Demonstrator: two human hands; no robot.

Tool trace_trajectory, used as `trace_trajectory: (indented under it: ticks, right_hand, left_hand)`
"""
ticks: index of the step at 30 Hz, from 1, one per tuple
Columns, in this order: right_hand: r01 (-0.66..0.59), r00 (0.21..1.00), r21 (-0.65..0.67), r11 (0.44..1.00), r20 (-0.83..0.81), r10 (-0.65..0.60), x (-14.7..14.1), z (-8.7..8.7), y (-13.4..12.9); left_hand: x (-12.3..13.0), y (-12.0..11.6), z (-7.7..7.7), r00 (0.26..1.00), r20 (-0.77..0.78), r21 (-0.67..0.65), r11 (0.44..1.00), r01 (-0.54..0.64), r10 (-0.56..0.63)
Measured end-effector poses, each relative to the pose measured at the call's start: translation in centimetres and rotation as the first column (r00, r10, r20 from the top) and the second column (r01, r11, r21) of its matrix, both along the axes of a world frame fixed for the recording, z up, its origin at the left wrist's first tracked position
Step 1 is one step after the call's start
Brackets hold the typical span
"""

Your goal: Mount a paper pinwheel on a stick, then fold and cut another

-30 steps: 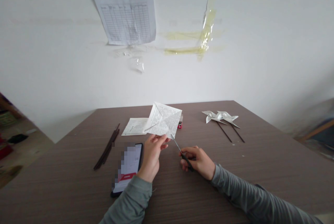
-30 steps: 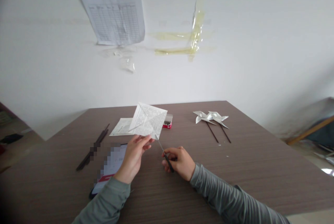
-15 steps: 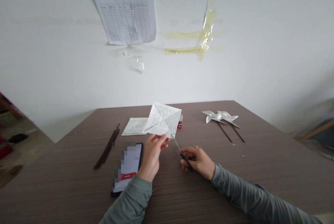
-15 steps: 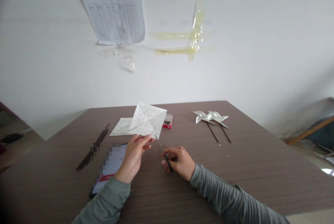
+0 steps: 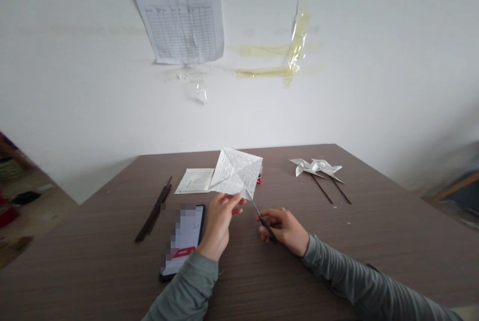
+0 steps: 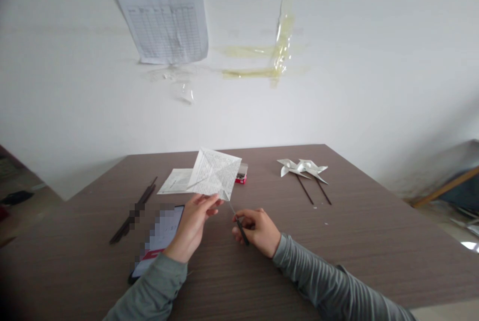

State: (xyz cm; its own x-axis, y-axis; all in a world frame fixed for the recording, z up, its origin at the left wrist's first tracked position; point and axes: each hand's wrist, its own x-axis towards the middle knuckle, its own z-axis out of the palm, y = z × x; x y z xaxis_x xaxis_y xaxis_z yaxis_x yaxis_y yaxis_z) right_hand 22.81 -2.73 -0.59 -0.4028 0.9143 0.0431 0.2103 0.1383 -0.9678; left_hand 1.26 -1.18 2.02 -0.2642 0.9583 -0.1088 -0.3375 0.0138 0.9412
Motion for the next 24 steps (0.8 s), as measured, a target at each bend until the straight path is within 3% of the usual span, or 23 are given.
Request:
trace_trajectory:
  ticks: [7, 24]
  right_hand:
    - [0.018, 1.000, -0.037, 0.999, -0.002, -0.018, -0.01, 0.75, -0.26]
    - [0.021, 1.000, -0.022, 1.000, -0.002, -0.021, -0.14, 0.73, -0.30]
  left_hand:
    - [-0.15, -0.03, -0.15, 1.000, -0.026, -0.004, 1.000, 0.008, -0.008]
    - [-0.18, -0.02, -0.26, 0.999, -0.045, 0.001, 1.000, 0.016, -0.016]
